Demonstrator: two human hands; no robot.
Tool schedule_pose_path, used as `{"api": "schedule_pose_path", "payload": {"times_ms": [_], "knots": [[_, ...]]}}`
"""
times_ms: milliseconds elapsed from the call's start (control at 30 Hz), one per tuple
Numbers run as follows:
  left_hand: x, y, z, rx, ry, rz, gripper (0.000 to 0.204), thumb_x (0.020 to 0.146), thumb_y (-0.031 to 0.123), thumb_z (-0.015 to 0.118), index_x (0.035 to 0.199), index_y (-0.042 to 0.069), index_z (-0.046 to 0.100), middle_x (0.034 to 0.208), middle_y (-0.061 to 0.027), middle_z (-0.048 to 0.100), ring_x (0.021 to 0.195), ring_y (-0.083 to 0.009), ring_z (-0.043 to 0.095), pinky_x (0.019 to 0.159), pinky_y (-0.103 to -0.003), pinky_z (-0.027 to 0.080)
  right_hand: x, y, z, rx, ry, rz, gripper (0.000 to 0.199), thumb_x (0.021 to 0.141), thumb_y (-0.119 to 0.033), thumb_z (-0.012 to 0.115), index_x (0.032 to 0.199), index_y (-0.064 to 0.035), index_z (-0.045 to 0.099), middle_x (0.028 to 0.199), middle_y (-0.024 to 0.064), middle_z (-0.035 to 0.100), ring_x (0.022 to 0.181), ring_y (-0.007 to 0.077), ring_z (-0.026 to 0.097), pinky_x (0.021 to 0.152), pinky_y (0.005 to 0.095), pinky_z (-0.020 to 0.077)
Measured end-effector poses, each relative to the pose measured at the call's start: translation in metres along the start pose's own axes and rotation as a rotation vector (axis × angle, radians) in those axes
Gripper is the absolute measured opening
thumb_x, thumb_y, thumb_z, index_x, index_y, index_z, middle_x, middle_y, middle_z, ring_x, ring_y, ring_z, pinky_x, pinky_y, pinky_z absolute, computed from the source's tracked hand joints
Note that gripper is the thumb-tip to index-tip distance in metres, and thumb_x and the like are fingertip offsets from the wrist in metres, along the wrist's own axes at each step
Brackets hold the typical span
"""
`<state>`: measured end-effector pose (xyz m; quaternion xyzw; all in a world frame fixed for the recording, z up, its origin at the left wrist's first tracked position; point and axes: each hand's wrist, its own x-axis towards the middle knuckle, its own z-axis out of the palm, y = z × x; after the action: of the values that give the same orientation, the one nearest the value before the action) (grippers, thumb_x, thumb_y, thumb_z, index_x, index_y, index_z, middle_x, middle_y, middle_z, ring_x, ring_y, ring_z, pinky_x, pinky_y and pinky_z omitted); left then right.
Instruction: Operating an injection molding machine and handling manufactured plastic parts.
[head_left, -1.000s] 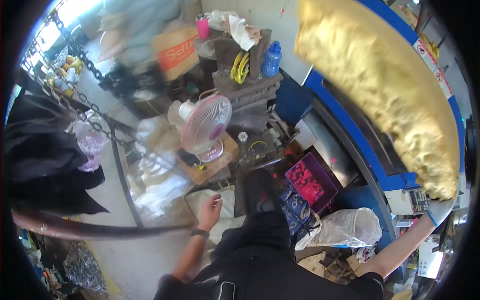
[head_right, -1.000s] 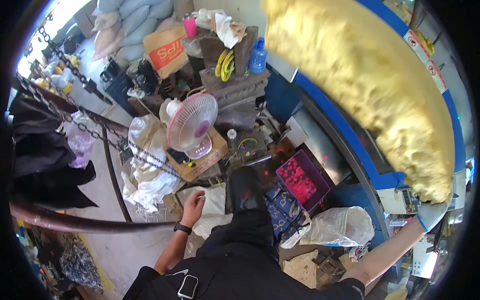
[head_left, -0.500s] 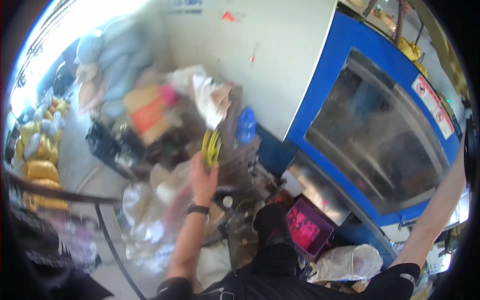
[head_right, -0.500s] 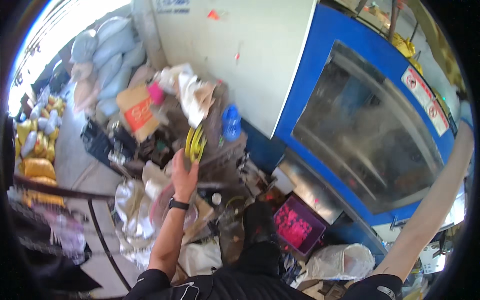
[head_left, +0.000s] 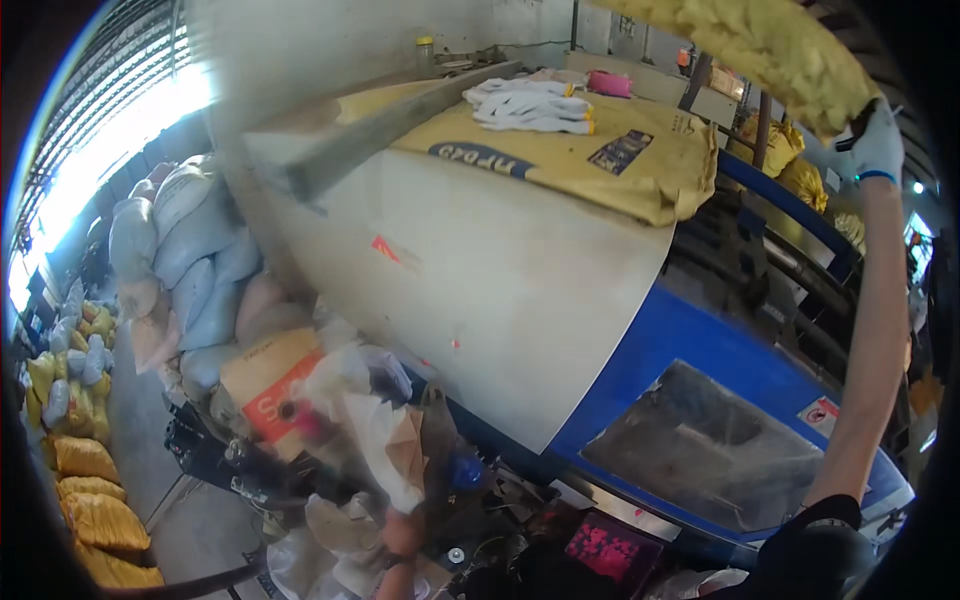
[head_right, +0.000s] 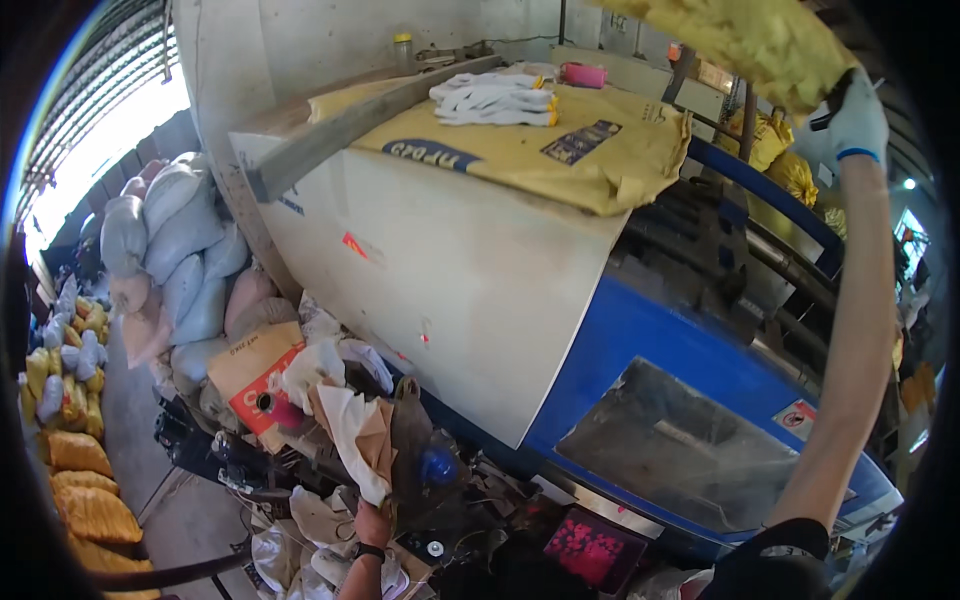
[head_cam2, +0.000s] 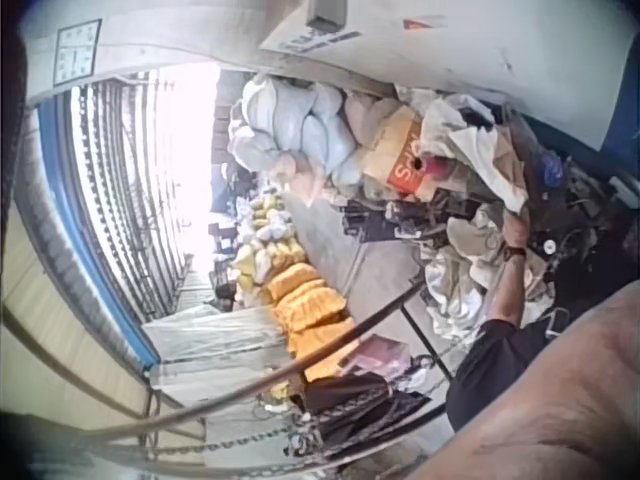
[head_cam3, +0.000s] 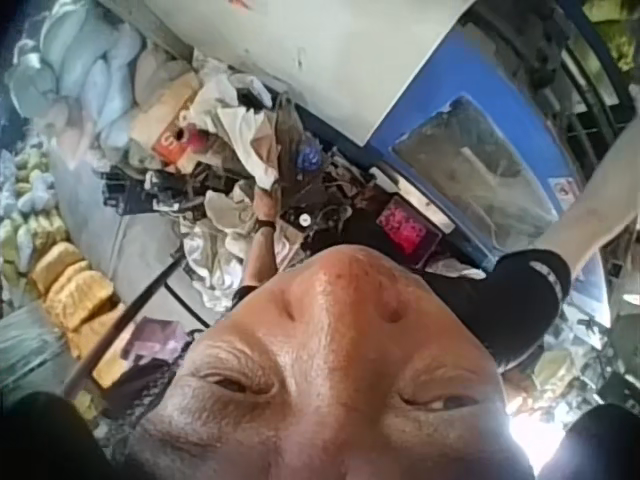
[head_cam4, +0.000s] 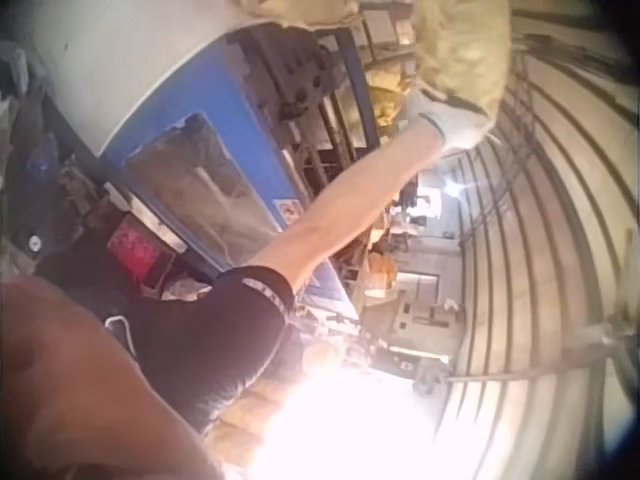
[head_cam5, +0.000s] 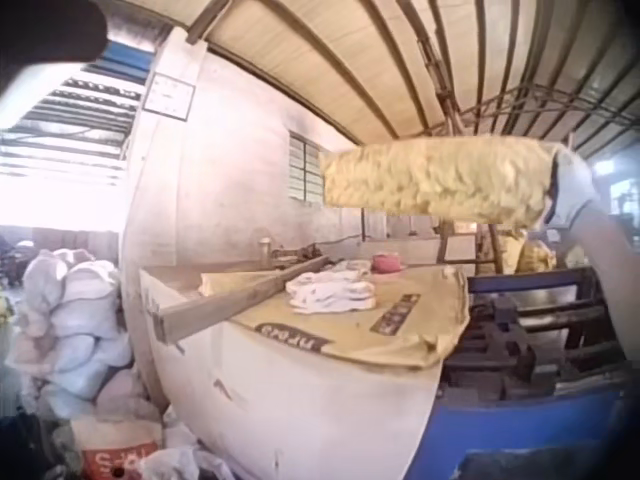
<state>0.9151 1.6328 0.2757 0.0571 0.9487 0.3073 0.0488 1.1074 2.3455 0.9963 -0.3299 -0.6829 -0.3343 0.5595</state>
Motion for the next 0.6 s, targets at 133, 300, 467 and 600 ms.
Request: {"api": "schedule_pose_path", "payload": {"times_ms": [133,300,467,600], "knots": [[0.017,0.000,-0.009,0.035,-0.169,-0.029,0.055,0.086,0.044,0.071,0.118,0.003,0.052,0.105,-0.0273,0.067,0.095,-0.0487,0.064,0.080,-0.057,0.052,0.016,-0.030,0.059,-0.040,-0.135,0.099,0.036,0.097,-0.019,0.047,0.130,-0.0116,0.058,0.113,0.0208,0.069,0.102,0.0393,0.067,0.085,0.0434,0.0534],[0.022,-0.002,-0.013,0.051,-0.210,-0.024,0.064,0.084,0.052,0.070,0.122,0.004,0.051,0.105,-0.0261,0.067,0.096,-0.0478,0.065,0.080,-0.056,0.052,0.007,-0.108,0.057,0.072,-0.229,0.188,0.050,0.083,-0.001,0.060,0.131,-0.0126,0.053,0.112,0.0250,0.068,0.106,0.0429,0.065,0.088,0.0473,0.0532],[0.022,-0.015,-0.015,0.036,-0.243,-0.020,0.066,0.084,0.055,0.069,0.122,0.004,0.049,0.105,-0.0252,0.068,0.095,-0.0477,0.066,0.079,-0.057,0.053,-0.009,-0.145,0.096,0.478,-0.200,0.289,0.030,0.088,-0.012,0.061,0.118,-0.0097,0.060,0.098,0.0194,0.072,0.091,0.0374,0.069,0.076,0.0436,0.0550],[0.029,-0.023,-0.005,0.014,-0.282,-0.034,0.062,0.086,0.051,0.067,0.122,0.003,0.048,0.102,-0.0269,0.069,0.095,-0.0473,0.066,0.080,-0.057,0.054,-0.013,-0.216,0.092,1.504,-0.233,1.083,0.039,0.099,-0.038,0.049,0.084,-0.0065,0.066,0.073,0.0052,0.064,0.060,0.0172,0.059,0.051,0.0327,0.0450]]}}
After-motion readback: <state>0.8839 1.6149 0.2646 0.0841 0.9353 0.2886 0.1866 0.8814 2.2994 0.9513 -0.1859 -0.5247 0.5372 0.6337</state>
